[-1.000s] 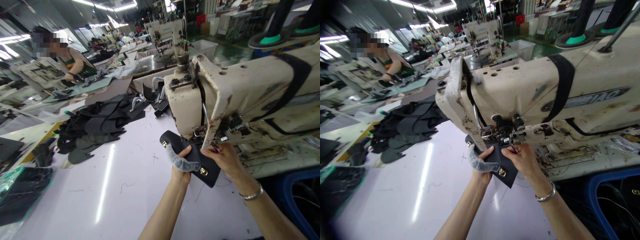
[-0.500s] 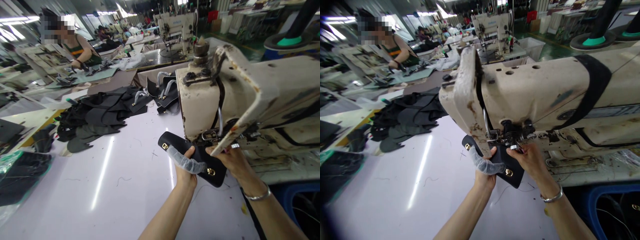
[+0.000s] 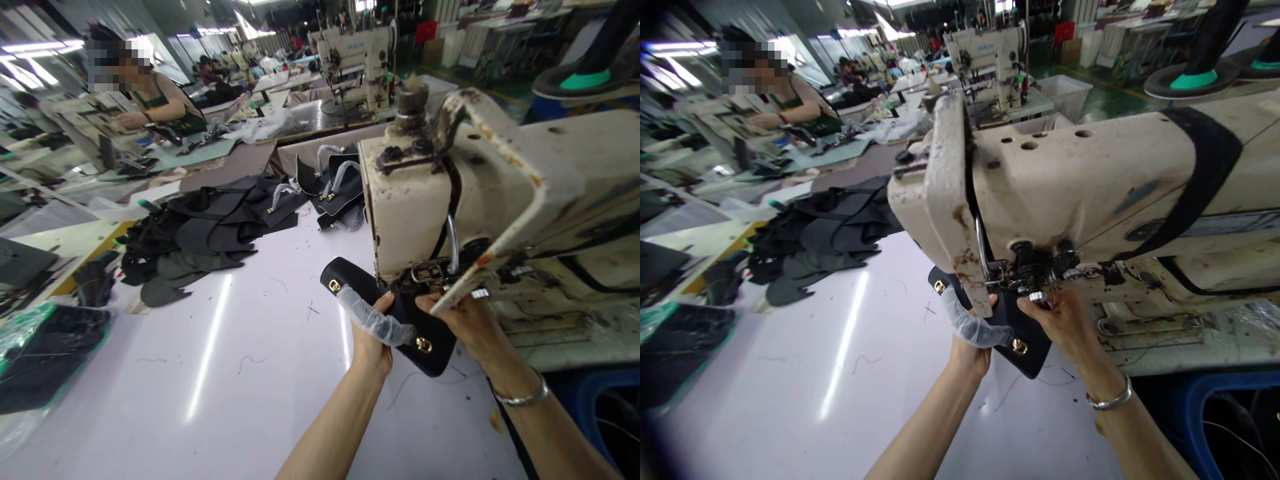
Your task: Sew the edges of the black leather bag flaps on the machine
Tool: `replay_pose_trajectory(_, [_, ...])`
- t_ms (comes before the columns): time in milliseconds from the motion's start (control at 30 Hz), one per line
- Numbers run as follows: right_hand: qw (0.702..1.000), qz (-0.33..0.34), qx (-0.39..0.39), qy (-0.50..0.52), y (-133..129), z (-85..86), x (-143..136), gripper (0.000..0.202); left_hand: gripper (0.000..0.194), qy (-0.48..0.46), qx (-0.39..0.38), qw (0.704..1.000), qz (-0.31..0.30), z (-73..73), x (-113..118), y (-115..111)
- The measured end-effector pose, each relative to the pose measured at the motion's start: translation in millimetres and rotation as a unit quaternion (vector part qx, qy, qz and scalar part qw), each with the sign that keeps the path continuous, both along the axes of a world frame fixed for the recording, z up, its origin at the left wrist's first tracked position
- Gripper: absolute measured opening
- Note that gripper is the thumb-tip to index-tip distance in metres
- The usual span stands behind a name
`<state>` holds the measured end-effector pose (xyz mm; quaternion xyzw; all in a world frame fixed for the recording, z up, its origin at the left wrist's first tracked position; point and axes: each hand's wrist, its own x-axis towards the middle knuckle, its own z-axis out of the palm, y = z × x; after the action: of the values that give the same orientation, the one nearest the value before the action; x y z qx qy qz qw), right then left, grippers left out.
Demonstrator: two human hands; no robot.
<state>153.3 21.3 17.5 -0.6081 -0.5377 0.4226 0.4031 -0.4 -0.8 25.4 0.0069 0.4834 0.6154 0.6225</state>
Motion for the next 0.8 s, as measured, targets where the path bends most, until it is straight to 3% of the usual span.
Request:
replay_pose_trajectory(233, [0.999, 0.006, -0.023, -0.032, 0, -3.0, 1, 0.028, 0.024, 0.012, 0.055, 0.998, 0.023, 0.7, -1, 5])
replay_pose_trajectory(533, [0.999, 0.017, -0.035, 0.003, -4, -6.6, -6, 0.027, 0.022, 0.055, 0.085, 0.995, -0.013, 10.4, -12, 14])
replay_pose_trajectory(800, [0.996, 0.018, -0.054, 0.063, -8, -12.3, -11, 0.022, 0.025, 0.037, 0.074, 0.995, -0.056, 4.4, -21, 20])
